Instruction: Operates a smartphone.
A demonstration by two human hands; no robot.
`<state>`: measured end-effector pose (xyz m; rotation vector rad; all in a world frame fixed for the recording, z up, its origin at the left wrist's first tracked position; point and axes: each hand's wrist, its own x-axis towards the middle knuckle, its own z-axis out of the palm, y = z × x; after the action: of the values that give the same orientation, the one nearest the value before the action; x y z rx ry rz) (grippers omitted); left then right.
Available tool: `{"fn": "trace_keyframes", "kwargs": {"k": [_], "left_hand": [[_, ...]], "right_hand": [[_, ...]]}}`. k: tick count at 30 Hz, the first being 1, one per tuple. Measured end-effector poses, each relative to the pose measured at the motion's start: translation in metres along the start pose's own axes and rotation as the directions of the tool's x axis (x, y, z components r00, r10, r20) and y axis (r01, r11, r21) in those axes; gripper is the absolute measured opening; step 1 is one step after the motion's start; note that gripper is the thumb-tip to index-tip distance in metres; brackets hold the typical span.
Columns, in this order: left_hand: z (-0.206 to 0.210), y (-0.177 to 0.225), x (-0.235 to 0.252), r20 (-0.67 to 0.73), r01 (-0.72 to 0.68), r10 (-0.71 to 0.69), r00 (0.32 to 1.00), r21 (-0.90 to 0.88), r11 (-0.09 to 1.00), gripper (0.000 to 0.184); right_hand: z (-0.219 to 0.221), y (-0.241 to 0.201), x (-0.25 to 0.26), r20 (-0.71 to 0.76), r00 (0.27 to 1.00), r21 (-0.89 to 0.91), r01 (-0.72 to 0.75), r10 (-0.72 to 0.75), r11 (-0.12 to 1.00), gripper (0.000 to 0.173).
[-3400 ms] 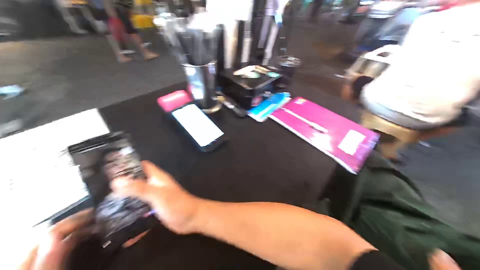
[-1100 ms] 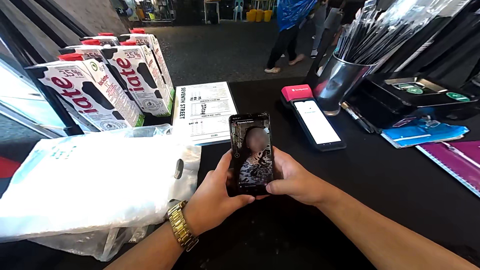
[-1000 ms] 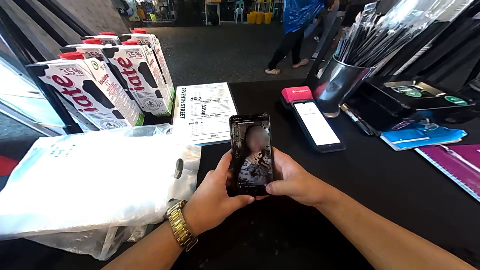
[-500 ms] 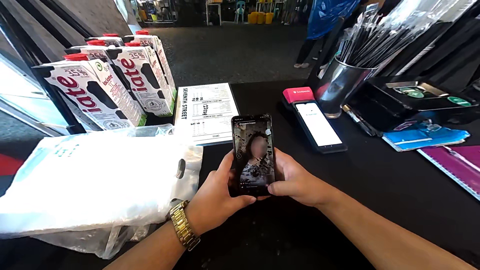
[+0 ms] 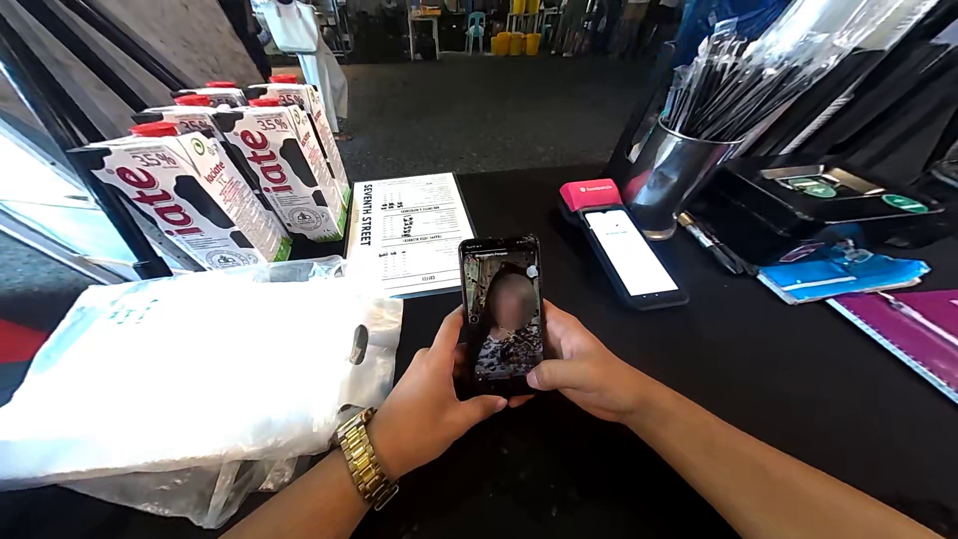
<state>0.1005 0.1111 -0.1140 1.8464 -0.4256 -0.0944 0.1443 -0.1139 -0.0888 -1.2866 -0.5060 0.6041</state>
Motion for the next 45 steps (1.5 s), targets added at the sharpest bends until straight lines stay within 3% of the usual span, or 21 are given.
{"fn": "trace_keyframes", "kwargs": {"k": [26,35,37,42,45], "left_hand": [[0.0,-0.0015,-0.0011,0.004,-0.014,0.013,1.0,0.026,1.0,0.103],[-0.0007,-0.002,-0.0011,0.011,-0.041,0.041,0.999,0.023,0.999,0.106],[0.0001,0.0005,-0.0003,-0.006,-0.081,0.081,0.997,0.01,0.997,0.098],[-0.0046,0.0014,0.0002,-0.206,-0.128,0.139,0.969,0.064,0.99,0.035],[-0.007,0.0007,0.0015,-0.247,-0.145,0.159,0.956,0.074,0.987,0.03]], "right_hand": [[0.0,0.0017,-0.0011,-0.025,0.996,0.083,-0.08,0.083,0.993,0.058],[0.0026,0.0034,-0.001,-0.07,0.997,0.047,-0.03,0.033,0.998,0.058],[0.0018,0.0024,-0.0013,-0.065,0.998,0.029,-0.008,0.01,1.0,0.058],[0.0037,0.0033,-0.0018,-0.036,0.999,0.021,-0.028,0.028,0.999,0.055],[0.0048,0.0044,-0.002,-0.025,0.999,0.009,-0.028,0.029,1.0,0.054]]}}
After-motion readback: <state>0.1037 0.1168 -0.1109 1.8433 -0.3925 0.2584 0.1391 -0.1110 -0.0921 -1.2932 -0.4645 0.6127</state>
